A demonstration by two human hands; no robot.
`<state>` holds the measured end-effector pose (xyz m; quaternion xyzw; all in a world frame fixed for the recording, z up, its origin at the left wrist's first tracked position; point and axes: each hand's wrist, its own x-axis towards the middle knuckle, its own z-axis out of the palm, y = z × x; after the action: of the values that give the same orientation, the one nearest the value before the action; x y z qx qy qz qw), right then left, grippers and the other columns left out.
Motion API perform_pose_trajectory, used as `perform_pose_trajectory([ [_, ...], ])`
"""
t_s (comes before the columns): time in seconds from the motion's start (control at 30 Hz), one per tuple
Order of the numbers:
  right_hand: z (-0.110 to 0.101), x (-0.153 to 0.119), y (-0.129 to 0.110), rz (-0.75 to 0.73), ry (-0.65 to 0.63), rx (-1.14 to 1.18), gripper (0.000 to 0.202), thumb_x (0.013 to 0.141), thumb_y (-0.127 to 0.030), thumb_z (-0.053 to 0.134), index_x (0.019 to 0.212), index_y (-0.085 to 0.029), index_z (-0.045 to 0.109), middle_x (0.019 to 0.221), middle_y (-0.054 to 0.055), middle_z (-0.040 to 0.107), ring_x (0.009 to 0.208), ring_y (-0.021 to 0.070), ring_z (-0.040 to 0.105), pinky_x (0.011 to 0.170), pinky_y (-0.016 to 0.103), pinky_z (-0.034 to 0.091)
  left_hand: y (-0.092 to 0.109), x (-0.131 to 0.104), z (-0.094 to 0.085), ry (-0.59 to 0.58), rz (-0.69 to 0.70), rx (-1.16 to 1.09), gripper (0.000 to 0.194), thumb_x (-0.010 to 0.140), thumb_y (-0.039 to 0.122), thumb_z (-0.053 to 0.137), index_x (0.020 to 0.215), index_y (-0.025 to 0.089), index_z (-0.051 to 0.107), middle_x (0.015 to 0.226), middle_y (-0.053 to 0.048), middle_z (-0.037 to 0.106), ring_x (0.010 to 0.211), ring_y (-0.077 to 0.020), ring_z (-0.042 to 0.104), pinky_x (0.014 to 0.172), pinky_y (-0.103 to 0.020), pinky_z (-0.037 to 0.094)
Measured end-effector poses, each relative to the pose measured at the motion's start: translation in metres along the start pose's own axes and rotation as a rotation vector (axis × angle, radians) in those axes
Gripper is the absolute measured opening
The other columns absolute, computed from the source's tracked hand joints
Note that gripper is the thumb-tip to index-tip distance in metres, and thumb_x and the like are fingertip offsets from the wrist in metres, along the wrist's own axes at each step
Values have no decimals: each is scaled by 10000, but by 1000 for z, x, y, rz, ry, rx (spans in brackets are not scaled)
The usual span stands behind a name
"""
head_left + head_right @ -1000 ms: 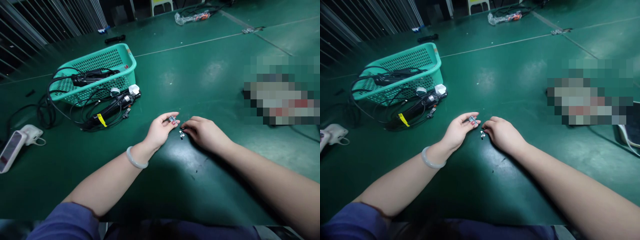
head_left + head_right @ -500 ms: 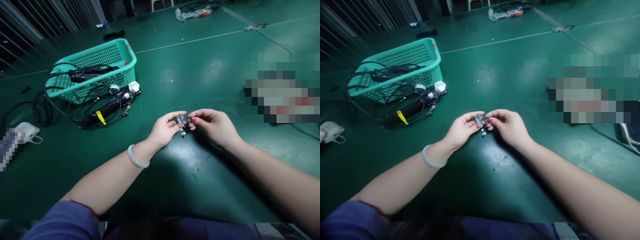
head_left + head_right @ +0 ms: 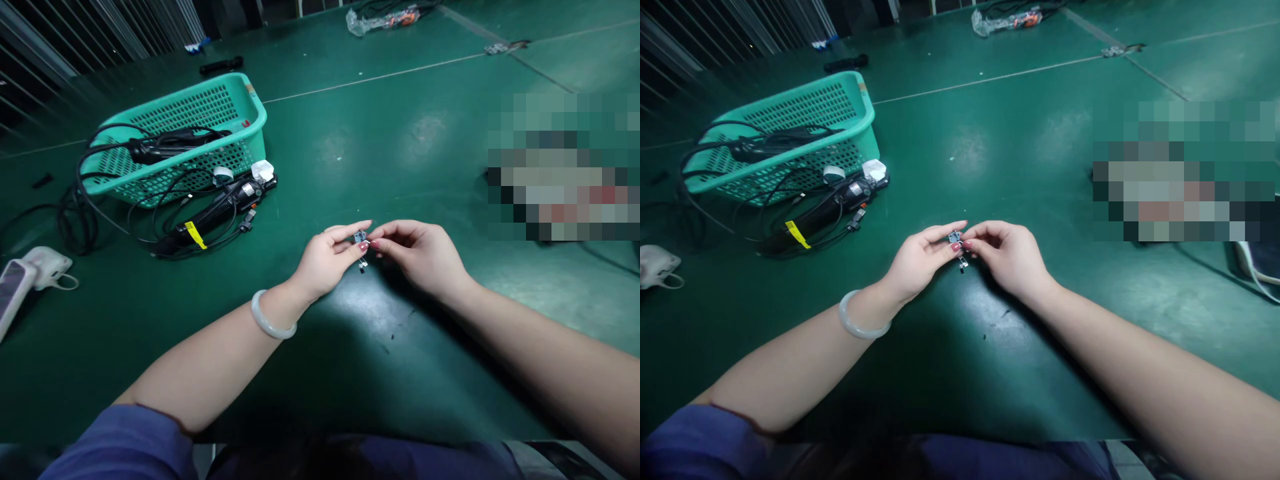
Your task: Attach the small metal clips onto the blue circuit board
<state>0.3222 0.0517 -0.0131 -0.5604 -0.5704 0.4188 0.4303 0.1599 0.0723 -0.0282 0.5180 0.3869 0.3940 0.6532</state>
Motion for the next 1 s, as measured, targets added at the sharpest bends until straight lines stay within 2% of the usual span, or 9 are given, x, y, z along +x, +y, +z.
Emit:
perform_pose_trajectory([
  [0.13,0,-3,4,-89,69,-89,83,768,-282,663,818,-220,686,820,28,731,748,184,674,739,339,552,-2,0,0,-3,28,27,409,734,146,686,1140,190,668,1222,-92,594,1006,-168,647,999,-373,483],
  [0.23,0,-5,5,-179,92,-148,77,788,-266,649,854,-233,670,862,23,734,796,193,688,779,353,561,-4,1,0,-15,69,58,430,714,117,684,1134,211,673,1187,-69,585,1006,-162,640,987,-353,493],
  [0.4,-1,-7,1,-258,101,-307,85,806,-236,632,885,-242,666,879,16,742,810,196,698,758,339,557,-5,0,0,-16,128,149,410,732,116,659,1121,240,685,1117,-52,574,979,-147,625,959,-333,514],
  [0.63,-6,-7,-4,-322,82,-510,103,825,-256,615,910,-270,672,880,6,748,775,201,695,702,333,535,-3,-3,0,-6,170,265,394,753,128,648,1134,226,683,1084,-62,570,1030,-156,587,935,-307,533],
  [1.0,-10,-8,-2,-372,39,-563,122,814,-221,601,924,-255,641,887,8,741,753,186,689,694,316,532,-3,-6,1,-15,172,310,412,744,101,640,1125,249,687,1053,-49,555,941,-132,585,900,-308,548],
])
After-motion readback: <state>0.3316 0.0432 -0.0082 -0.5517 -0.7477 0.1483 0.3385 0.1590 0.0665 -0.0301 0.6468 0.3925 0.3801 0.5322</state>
